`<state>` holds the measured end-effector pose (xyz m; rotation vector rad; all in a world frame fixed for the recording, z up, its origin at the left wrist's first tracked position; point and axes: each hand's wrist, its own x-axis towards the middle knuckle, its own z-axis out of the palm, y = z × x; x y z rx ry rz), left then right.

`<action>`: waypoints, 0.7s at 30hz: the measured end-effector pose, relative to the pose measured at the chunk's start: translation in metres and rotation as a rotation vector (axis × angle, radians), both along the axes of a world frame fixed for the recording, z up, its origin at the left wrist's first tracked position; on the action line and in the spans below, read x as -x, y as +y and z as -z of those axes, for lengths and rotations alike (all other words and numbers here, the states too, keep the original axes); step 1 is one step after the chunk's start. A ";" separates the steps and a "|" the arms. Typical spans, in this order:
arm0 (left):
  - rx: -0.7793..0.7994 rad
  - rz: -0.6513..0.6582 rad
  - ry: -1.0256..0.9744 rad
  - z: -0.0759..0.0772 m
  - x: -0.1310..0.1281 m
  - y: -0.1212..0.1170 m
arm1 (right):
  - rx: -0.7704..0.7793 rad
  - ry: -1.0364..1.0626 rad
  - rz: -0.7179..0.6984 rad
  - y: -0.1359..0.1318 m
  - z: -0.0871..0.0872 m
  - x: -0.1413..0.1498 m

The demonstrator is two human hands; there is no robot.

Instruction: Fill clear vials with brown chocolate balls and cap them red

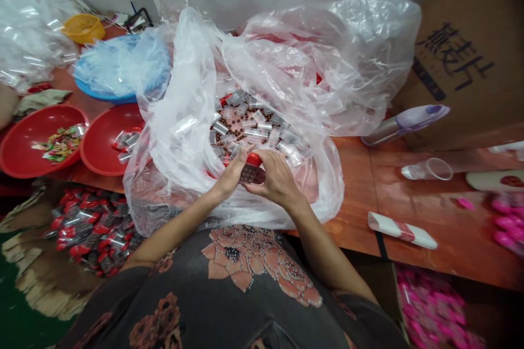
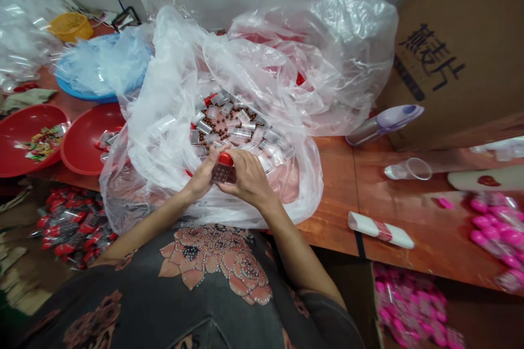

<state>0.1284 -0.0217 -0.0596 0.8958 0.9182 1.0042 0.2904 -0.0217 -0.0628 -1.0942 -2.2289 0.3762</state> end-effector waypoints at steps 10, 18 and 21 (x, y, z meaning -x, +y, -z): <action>0.079 -0.025 0.038 0.001 -0.003 -0.011 | 0.012 -0.076 -0.050 -0.009 0.004 0.014; -0.487 -0.699 0.677 -0.066 0.162 0.027 | 0.224 -0.226 0.069 0.070 0.017 -0.013; -0.527 -0.854 1.101 -0.076 0.232 0.039 | 0.240 -0.350 0.095 0.116 0.028 -0.012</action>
